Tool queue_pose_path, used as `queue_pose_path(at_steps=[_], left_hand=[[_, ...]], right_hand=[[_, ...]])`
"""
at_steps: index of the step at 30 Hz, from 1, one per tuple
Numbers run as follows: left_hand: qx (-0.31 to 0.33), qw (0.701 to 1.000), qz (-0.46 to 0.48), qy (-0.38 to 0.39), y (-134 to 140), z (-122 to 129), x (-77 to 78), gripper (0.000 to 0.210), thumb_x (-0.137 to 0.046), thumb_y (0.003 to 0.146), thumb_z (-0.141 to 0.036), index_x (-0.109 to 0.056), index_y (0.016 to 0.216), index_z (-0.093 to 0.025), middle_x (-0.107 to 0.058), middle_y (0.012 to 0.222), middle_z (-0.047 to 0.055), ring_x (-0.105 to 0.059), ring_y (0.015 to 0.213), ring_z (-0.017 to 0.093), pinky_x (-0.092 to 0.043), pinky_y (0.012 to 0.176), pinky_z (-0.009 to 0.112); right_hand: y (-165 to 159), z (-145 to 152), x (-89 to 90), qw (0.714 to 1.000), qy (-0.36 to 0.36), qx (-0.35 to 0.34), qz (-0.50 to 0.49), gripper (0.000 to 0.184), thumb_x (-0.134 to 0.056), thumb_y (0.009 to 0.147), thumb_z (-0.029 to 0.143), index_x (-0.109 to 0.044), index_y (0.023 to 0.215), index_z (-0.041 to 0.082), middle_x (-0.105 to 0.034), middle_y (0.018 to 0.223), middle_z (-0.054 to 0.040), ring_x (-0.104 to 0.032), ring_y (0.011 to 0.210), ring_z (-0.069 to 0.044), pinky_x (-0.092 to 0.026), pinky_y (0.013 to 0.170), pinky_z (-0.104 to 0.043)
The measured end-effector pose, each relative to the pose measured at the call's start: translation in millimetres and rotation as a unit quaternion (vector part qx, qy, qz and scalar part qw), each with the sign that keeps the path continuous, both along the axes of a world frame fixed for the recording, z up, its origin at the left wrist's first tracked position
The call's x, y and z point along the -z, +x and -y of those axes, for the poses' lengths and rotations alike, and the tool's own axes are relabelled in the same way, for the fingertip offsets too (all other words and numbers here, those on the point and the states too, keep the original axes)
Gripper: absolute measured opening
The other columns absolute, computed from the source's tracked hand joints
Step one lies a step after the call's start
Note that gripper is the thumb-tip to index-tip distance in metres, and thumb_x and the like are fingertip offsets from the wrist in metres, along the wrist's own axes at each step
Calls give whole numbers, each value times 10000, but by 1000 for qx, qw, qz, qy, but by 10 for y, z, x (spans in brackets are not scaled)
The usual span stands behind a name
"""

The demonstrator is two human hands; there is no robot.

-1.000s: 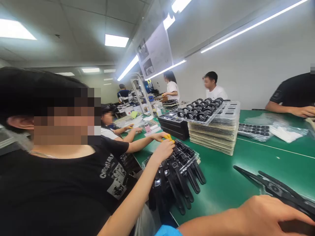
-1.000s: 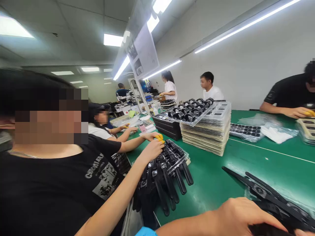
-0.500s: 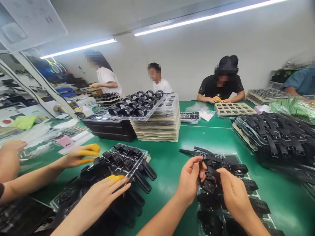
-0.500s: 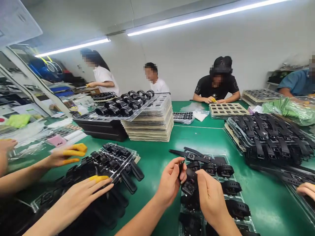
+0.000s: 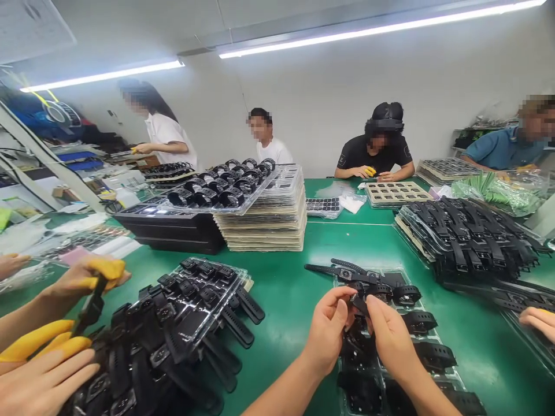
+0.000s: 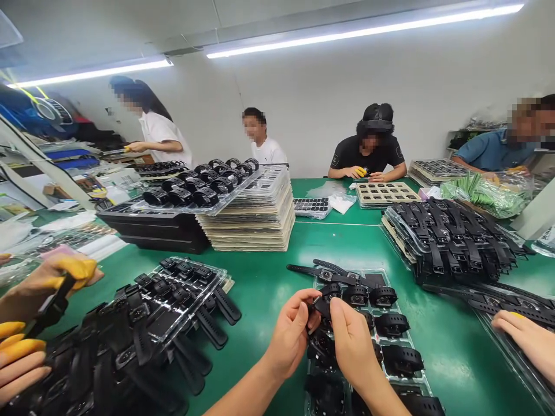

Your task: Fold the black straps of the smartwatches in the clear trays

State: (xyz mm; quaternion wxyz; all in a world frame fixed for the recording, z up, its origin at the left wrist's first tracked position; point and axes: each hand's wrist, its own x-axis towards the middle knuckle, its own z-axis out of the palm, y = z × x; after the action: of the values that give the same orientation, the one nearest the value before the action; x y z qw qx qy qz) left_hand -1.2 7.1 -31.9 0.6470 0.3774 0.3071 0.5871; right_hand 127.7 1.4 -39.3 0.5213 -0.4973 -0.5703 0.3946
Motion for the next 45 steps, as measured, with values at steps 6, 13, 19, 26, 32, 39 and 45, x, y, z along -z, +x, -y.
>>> queue_pose_path(at_steps=[6, 13, 19, 26, 32, 39, 45], left_hand=[[7, 1000, -25, 2, 0, 13, 43, 458, -866, 722, -552, -768, 969, -179, -603, 714, -12, -452, 606, 85, -385, 617, 223], [-38, 998, -52, 7, -48, 24, -2, 433, -915, 668, -499, -795, 952, -194, -719, 870, 46, -625, 833, 173, -492, 810, 276], [1, 997, -82, 13, -13, 21, -22, 498, -918, 641, -531, -794, 947, -158, -742, 850, 67, -640, 778, 182, -508, 780, 299], [65, 993, -88, 33, -67, 5, -67, 509, -857, 704, -594, -787, 904, -131, -674, 745, 41, -556, 693, 143, -437, 692, 266], [167, 983, -74, -26, -68, 21, -47, 570, -843, 671, -663, -698, 746, -117, -430, 598, -46, -324, 546, 63, -224, 529, 225], [228, 968, -65, -82, -28, -7, 22, 538, -801, 747, -632, -654, 723, -114, -458, 591, -35, -345, 536, 67, -224, 500, 216], [282, 951, -67, -107, -13, 17, 91, 554, -823, 715, -633, -732, 791, -92, -483, 607, -19, -363, 540, 69, -228, 501, 211]], right_hand=[[-59, 38, 71, 1000, -15, 11, 1, 570, -428, 977, 696, -513, 666, 226, -439, 624, 23, -386, 599, -168, -350, 551, -291], [-111, 6, 112, 993, -69, -33, -85, 533, -494, 949, 687, -500, 665, 236, -418, 595, 27, -384, 559, -170, -376, 512, -290], [-83, 67, 105, 998, -18, 18, -62, 478, -463, 1002, 625, -593, 766, 229, -551, 680, 3, -502, 612, -182, -464, 563, -276], [58, 42, -52, 996, -9, -81, -48, 425, -502, 1004, 572, -714, 1184, 251, -697, 1139, -88, -637, 1083, -262, -507, 985, -384], [224, -10, -220, 991, -13, -111, -71, 368, -683, 906, 503, -636, 684, 214, -523, 781, -5, -511, 739, -182, -456, 657, -273], [123, 43, -195, 983, -91, -13, -160, 385, -647, 932, 589, -566, 826, 228, -521, 649, 42, -440, 554, -121, -390, 489, -219], [150, 2, -166, 986, -74, 72, -132, 367, -576, 965, 618, -515, 932, 258, -483, 593, 73, -432, 464, -115, -363, 398, -213]])
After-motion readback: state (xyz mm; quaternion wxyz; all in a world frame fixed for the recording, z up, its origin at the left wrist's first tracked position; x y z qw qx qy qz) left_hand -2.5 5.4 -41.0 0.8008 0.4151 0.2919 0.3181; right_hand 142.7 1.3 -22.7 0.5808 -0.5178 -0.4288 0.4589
